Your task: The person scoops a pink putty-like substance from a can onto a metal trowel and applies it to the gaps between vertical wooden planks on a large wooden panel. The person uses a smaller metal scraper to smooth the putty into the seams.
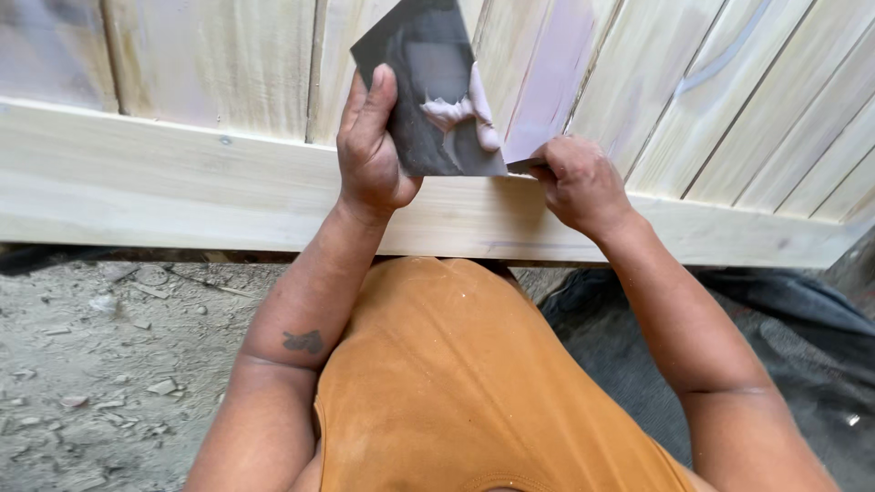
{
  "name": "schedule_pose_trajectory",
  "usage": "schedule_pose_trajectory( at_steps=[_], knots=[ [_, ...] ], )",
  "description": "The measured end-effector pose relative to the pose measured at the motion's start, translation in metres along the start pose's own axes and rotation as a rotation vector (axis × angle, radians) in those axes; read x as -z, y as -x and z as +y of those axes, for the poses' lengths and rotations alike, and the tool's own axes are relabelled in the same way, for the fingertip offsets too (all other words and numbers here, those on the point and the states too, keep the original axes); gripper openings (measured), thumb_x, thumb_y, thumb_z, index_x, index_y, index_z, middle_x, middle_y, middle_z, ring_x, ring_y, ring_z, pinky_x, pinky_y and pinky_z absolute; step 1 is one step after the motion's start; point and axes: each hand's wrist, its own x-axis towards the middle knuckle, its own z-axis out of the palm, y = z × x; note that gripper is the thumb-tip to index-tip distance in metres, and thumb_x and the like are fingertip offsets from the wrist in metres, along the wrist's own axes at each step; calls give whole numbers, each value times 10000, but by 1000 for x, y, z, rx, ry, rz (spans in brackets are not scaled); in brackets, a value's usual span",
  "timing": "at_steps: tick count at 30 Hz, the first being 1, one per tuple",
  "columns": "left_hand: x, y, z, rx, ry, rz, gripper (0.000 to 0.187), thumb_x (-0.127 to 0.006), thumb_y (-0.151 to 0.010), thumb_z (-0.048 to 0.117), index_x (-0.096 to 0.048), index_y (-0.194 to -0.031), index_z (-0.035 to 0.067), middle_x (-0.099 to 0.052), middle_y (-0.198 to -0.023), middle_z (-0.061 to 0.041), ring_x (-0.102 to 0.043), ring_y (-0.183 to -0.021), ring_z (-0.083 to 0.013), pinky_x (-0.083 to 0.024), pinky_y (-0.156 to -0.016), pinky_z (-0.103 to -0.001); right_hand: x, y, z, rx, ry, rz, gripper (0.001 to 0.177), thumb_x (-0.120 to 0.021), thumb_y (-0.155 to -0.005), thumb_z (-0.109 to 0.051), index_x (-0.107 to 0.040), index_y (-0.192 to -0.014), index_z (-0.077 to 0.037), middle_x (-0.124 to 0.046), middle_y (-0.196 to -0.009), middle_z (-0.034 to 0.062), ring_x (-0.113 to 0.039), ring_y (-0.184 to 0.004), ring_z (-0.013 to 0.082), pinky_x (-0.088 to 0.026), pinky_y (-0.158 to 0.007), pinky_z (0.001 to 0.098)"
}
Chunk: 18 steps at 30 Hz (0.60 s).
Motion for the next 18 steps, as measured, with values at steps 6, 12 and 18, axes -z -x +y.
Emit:
schedule_pose_trajectory(
  at_steps=[6,12,18],
  knots=[
    [18,7,5,-44,-64,-11,365,-468,-1175,252,-484,-1477,48,-640,-1340,-105,-665,-1169,-193,-557,-1073,-352,-6,-8,5,111,85,85,123,-756,-872,-20,-659,-905,-87,-677,-884,54,-637,-856,280,-464,-766,430],
    [30,6,15,-52,-101,28,339,-473,-1193,252,-479,-1449,30,-640,-1283,-110,-665,-1176,-205,-563,-1080,-359,13,-41,63,184,185,169,172,-783,-956,14,-684,-914,-121,-681,-847,31,-625,-806,233,-401,-764,395],
    [30,1,15,-47,-90,66,382,-478,-1158,263,-473,-1469,41,-637,-1326,-106,-664,-1169,-201,-566,-1066,-358,45,-97,109,302,198,224,173,-762,-920,26,-636,-915,-92,-674,-880,56,-656,-874,276,-458,-790,417]
  ],
)
